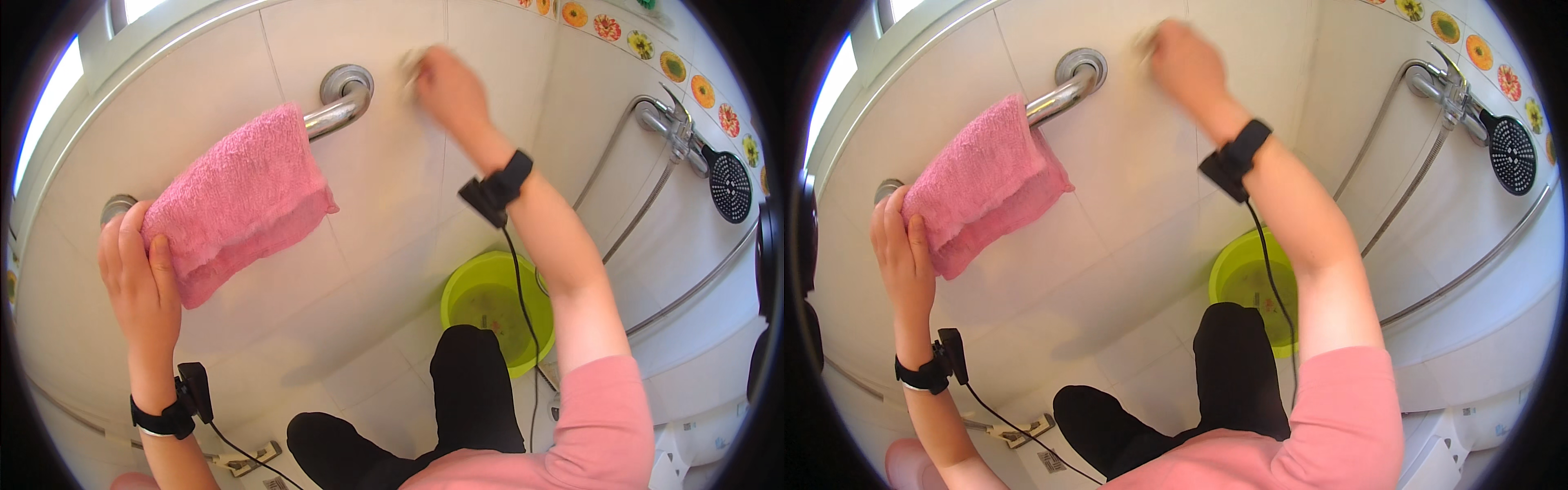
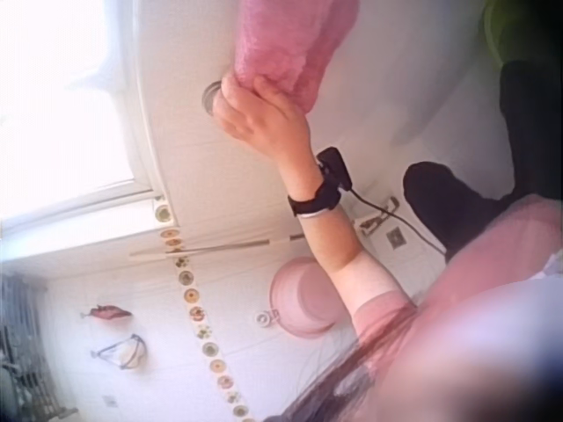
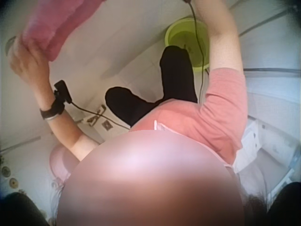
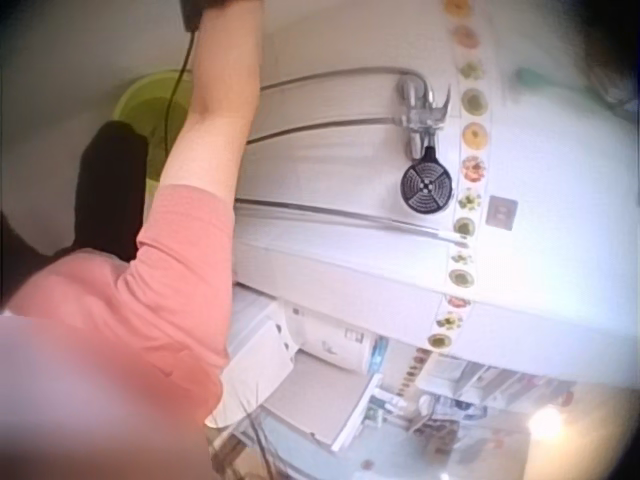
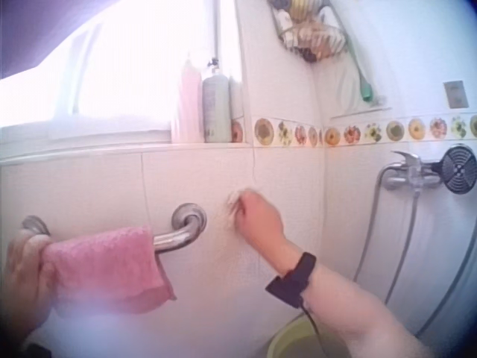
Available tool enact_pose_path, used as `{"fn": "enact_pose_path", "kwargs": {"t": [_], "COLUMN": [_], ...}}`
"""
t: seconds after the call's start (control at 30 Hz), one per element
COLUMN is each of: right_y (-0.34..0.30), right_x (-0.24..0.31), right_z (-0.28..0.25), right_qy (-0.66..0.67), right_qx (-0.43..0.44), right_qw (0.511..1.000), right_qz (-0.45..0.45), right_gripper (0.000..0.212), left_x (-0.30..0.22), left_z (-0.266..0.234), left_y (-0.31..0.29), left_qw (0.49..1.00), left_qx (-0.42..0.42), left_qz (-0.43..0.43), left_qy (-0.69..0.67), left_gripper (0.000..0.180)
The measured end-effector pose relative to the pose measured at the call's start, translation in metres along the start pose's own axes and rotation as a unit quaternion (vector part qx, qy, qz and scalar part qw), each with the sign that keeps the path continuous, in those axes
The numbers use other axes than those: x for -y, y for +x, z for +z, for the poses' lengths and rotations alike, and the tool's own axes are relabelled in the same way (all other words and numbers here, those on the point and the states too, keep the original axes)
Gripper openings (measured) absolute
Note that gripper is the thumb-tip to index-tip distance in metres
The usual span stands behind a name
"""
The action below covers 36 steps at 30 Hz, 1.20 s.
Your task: The person cleans a bathroom by wiping a towel rack with a pink cloth, scrubbing tiled walls with a sponge, spraying a cleaning solution from a white bottle onto the floor and walls, and using a squeegee to push water toward the drain. A green basin is moved aside during the process.
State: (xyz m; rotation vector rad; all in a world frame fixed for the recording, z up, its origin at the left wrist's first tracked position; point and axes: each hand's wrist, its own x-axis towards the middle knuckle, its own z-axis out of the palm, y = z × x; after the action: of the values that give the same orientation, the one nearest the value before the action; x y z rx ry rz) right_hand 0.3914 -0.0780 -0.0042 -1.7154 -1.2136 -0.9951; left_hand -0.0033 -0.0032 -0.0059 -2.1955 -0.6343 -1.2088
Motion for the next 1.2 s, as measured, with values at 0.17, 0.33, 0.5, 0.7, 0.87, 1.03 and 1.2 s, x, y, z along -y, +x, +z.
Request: {"fn": "enact_pose_path", "kwargs": {"t": [0.17,0.33,0.5,0.7,0.87,1.03,1.2], "right_y": [0.040,0.027,-0.013,0.029,-0.098,-0.116,0.021], "right_x": [-0.057,-0.038,-0.012,-0.027,0.007,-0.010,-0.007], "right_z": [-0.002,0.010,-0.002,-0.006,0.027,0.029,0.010], "right_qy": [-0.048,-0.008,0.007,0.052,0.048,0.069,0.140], "right_qx": [-0.045,-0.068,0.002,-0.037,0.108,0.177,-0.058], "right_qw": [0.995,0.998,1.000,0.998,0.987,0.976,0.987], "right_qz": [0.080,0.001,-0.029,0.010,0.109,0.103,0.059], "right_gripper": [0.015,0.012,0.010,0.010,0.009,0.009,0.019], "left_x": [0.000,0.001,0.000,0.002,0.002,0.004,0.006], "left_z": [0.001,0.000,0.000,0.000,-0.001,0.001,0.006], "left_y": [-0.001,-0.001,-0.003,-0.003,-0.004,-0.004,-0.005], "left_qw": [1.000,1.000,1.000,0.999,0.999,0.999,0.999], "left_qx": [-0.003,0.004,-0.018,-0.032,-0.031,-0.047,-0.048], "left_qz": [-0.012,-0.004,-0.011,-0.001,-0.005,0.007,0.004], "left_qy": [0.012,0.016,0.007,0.008,0.007,-0.001,-0.002], "left_gripper": [0.029,0.028,0.027,0.026,0.026,0.026,0.026]}}
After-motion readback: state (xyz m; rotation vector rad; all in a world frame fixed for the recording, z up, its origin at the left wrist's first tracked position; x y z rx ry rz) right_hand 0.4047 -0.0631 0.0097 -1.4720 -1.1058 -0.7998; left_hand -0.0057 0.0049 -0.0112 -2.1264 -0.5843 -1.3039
